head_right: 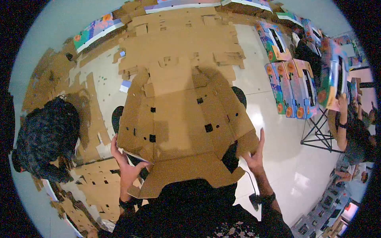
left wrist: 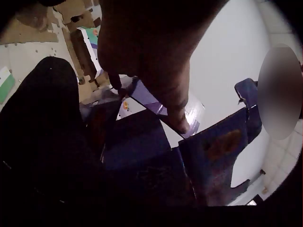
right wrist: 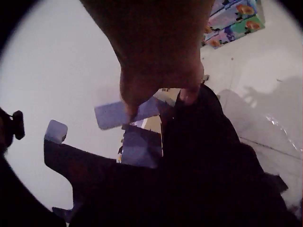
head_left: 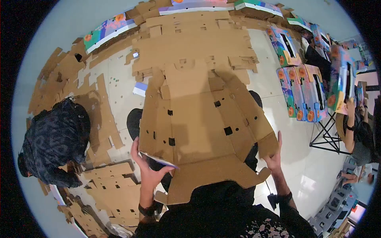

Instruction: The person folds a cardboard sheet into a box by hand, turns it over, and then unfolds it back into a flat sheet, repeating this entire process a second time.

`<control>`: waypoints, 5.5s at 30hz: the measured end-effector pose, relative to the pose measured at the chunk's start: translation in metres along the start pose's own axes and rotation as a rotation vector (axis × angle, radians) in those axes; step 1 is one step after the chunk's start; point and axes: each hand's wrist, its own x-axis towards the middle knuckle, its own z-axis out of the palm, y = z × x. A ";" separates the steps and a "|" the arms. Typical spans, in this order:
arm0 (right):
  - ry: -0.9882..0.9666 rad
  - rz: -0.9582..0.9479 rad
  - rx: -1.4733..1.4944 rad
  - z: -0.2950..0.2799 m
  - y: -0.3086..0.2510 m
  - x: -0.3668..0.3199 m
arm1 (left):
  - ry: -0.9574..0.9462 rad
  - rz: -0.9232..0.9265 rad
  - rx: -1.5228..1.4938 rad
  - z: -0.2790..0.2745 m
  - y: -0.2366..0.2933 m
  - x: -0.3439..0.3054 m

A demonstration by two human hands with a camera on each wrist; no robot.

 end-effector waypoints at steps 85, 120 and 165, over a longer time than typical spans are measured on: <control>-0.169 0.257 -0.132 0.118 0.000 0.084 | -0.272 -0.406 -0.415 0.063 -0.021 0.043; -0.183 0.206 0.261 0.096 -0.055 0.042 | -0.337 0.004 -0.561 0.019 0.035 0.004; -0.374 -0.681 -0.875 0.124 -0.182 0.072 | -0.012 0.159 -0.279 -0.034 0.045 0.092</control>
